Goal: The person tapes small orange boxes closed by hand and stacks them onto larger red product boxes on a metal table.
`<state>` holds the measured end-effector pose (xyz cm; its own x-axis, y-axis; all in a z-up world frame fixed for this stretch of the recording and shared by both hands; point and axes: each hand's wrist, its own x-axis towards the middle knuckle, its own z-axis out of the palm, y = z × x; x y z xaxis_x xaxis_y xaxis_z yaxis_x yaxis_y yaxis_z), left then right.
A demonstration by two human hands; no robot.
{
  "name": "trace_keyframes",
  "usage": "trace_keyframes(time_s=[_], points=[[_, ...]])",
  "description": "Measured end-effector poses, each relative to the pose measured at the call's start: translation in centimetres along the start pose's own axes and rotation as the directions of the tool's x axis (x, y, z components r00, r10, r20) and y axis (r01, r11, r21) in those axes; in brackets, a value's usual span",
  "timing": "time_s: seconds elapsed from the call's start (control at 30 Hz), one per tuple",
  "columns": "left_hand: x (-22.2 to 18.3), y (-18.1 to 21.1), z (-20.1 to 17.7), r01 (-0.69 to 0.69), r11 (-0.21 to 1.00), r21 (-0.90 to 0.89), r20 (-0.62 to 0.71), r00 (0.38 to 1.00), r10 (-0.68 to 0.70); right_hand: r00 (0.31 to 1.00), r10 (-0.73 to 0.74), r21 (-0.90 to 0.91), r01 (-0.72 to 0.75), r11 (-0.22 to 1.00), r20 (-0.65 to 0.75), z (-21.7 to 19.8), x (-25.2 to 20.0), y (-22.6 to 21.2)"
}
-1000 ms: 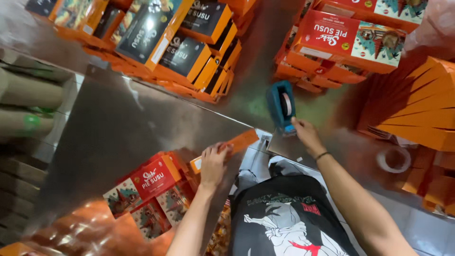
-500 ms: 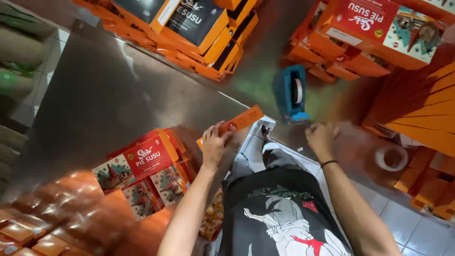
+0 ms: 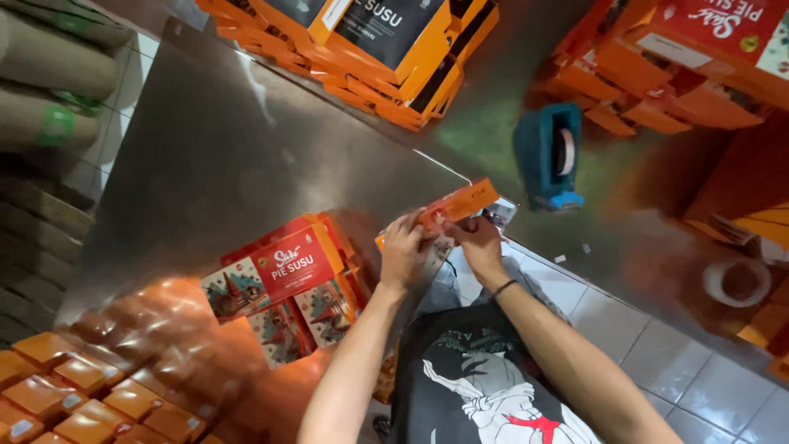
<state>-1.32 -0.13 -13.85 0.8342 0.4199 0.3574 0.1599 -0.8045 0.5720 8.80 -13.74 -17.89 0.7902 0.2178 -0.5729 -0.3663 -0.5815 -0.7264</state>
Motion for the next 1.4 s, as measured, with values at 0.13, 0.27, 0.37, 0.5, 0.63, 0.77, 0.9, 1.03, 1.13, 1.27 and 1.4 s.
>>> trace_keyframes(time_s=[0.13,0.27,0.37,0.5,0.63,0.77,0.9,1.03,1.13,1.27,1.4], points=[[-0.9,-1.1,1.2,0.003,0.998,0.063,0.033,0.999,-0.005,0.994,0.030,0.037,-0.034,0.999,0.104,0.7,-1.5,-3.9],[-0.1,-1.8,0.5,0.063,0.998,0.001,0.091,0.994,-0.063,0.981,-0.128,0.048,0.122,0.991,0.145,0.2,-2.1,-5.0],[2.3,-0.6,-0.9,0.208,0.974,-0.087,0.177,0.966,-0.190,0.989,-0.079,-0.018,0.082,0.996,0.126,1.1,-0.6,-3.5],[1.2,-1.5,-2.5,0.421,0.907,0.015,0.277,0.870,-0.408,0.998,0.031,0.336,-0.047,0.941,0.052,-0.3,2.0,-2.3],[-0.4,-1.2,-4.0,0.574,0.739,-0.352,0.340,0.814,-0.471,0.994,-0.063,0.629,-0.005,0.778,0.087,-6.9,-3.3,-10.9],[6.2,4.8,-7.7,0.349,0.663,-0.663,0.280,0.936,-0.212,0.881,-0.469,0.542,0.369,0.755,0.054,-8.9,-3.1,-11.1],[9.8,8.7,-9.5,-0.028,0.867,-0.498,0.084,0.993,0.080,0.706,-0.703,0.413,0.616,0.670,0.086,-15.1,-3.1,-11.2],[7.4,8.1,-7.4,-0.055,0.872,-0.487,-0.013,0.998,0.055,0.955,-0.174,-0.112,0.151,0.982,-0.240,-20.3,3.1,-5.0],[6.6,7.5,-5.6,-0.083,0.871,-0.485,-0.089,0.995,0.045,0.985,0.127,-0.032,-0.132,0.991,-0.119,-20.3,6.5,-1.6],[6.5,7.4,-5.4,-0.039,0.864,-0.502,-0.165,0.985,-0.052,0.994,0.025,0.109,-0.012,0.994,-0.111,-19.9,6.2,0.0],[6.7,7.1,-6.1,-0.024,0.877,-0.480,-0.189,0.979,-0.077,0.988,-0.024,-0.032,0.019,0.999,-0.150,-21.3,1.6,0.7]])
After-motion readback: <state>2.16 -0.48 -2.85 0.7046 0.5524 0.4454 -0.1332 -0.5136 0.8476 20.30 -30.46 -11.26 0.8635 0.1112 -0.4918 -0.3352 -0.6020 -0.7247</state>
